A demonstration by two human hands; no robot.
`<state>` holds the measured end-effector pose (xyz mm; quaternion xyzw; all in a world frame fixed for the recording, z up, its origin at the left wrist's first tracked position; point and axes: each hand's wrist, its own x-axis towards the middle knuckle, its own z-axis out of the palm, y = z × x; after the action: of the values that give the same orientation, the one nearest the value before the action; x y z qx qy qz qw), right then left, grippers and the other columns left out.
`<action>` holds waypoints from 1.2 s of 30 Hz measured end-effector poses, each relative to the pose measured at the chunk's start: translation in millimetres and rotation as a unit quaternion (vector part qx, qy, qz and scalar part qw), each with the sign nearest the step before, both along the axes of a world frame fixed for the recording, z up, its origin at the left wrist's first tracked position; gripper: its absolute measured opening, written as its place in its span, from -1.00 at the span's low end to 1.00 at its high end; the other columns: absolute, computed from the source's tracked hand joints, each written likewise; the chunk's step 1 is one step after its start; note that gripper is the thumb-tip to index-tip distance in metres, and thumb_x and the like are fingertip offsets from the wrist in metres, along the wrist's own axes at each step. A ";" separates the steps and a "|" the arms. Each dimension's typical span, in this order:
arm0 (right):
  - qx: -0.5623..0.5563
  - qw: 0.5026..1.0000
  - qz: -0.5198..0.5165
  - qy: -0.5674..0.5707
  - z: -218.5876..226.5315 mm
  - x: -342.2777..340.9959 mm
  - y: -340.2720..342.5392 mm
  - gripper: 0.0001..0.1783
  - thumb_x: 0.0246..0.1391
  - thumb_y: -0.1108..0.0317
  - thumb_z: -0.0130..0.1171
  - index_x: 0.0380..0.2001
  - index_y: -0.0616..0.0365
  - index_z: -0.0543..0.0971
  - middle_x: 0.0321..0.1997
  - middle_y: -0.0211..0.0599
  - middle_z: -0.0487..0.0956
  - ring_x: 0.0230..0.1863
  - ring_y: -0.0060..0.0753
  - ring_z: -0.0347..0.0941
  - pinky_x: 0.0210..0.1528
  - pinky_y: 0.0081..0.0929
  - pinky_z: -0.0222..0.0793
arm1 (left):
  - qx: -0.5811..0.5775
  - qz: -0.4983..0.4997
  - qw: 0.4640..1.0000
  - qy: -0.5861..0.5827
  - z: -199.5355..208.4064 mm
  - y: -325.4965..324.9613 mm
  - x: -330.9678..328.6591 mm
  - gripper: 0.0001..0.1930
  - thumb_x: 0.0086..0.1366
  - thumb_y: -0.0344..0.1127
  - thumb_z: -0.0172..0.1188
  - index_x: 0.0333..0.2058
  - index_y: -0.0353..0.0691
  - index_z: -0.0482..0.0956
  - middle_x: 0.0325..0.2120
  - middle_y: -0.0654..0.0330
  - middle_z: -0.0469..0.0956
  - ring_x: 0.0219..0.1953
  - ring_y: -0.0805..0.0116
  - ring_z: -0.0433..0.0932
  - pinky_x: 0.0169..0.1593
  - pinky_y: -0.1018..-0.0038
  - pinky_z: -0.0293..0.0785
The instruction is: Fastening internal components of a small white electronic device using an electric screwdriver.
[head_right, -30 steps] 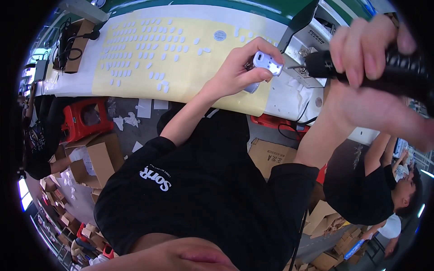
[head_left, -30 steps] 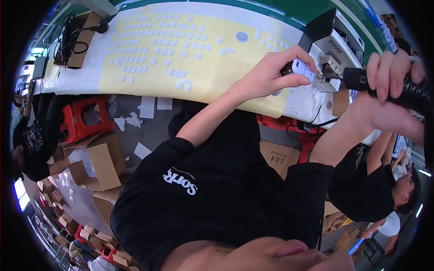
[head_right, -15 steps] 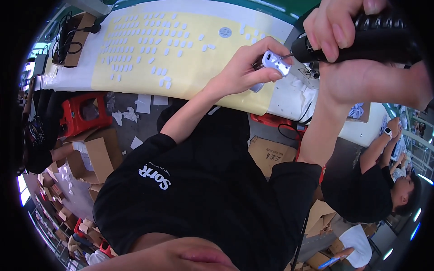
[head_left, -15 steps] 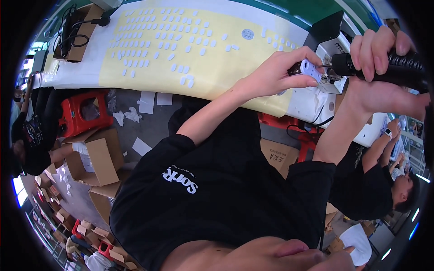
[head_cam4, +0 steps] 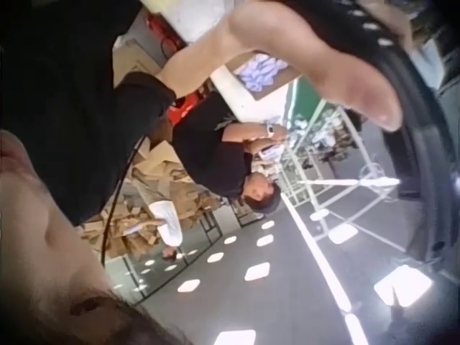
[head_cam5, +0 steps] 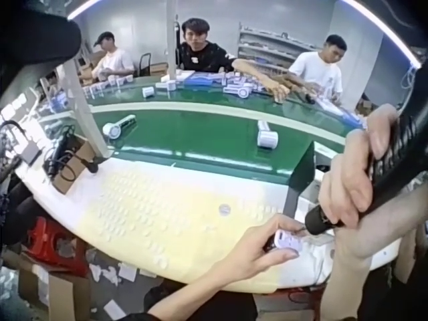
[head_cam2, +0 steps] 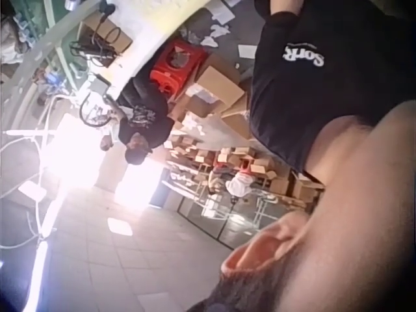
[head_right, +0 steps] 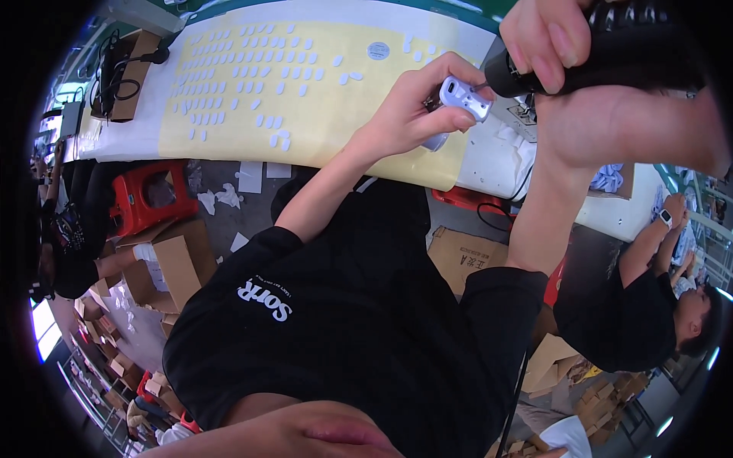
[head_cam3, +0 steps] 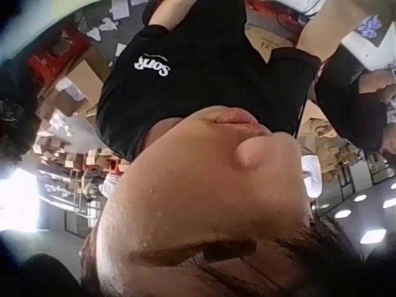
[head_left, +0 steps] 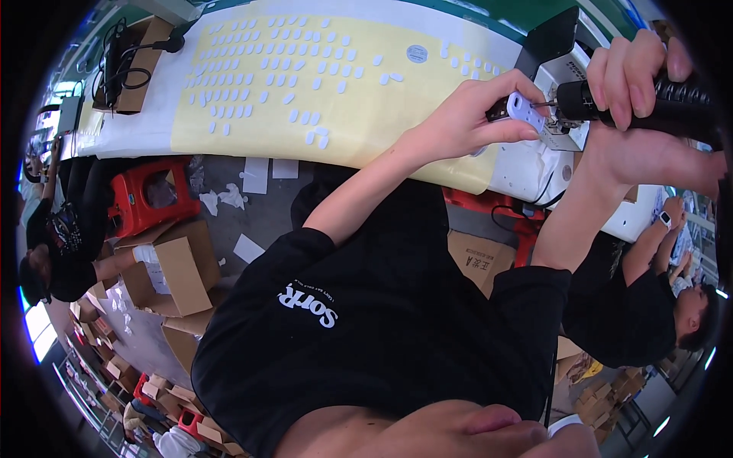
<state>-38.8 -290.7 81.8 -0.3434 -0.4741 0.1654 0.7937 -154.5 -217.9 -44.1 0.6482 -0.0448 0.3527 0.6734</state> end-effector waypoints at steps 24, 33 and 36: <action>-0.163 0.955 -0.247 -0.012 -45.4 57.9 -2.2 -0.23 -0.23 -0.51 -0.06 -0.52 0.10 0.29 -0.72 -0.39 0.23 -0.75 -0.56 0.07 -0.66 -0.59 -0.02 | 0.019 0.011 1.000 -0.011 0.7 0.7 0.8 -0.71 0.10 -0.27 0.21 -0.23 -0.24 0.40 -0.29 0.25 0.51 -0.32 0.50 0.44 -0.22 0.59 0.36; -0.195 0.965 -0.173 0.033 -48.3 55.6 -21.8 -0.23 -0.13 -0.51 -0.20 -0.52 0.10 0.29 -0.74 -0.42 0.20 -0.78 -0.58 0.07 -0.67 -0.61 0.02 | -0.003 -0.018 0.999 0.029 6.7 2.9 -3.4 -0.70 0.12 -0.22 0.22 -0.23 -0.24 0.42 -0.29 0.26 0.51 -0.33 0.52 0.45 -0.24 0.61 0.36; -0.168 0.974 -0.143 0.039 -24.1 34.6 -30.6 -0.18 -0.22 -0.59 -0.21 -0.52 0.08 0.30 -0.76 -0.49 0.17 -0.79 -0.63 0.06 -0.68 -0.65 -0.03 | 0.007 -0.001 1.000 0.016 5.0 5.3 -2.9 -0.68 0.12 -0.18 0.23 -0.23 -0.23 0.42 -0.29 0.27 0.50 -0.35 0.53 0.45 -0.27 0.62 0.36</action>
<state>-4.2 -321.3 57.7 -0.5299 -0.3543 0.1403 0.7576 -157.4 -212.6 -39.2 0.6587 -0.0370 0.3411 0.6696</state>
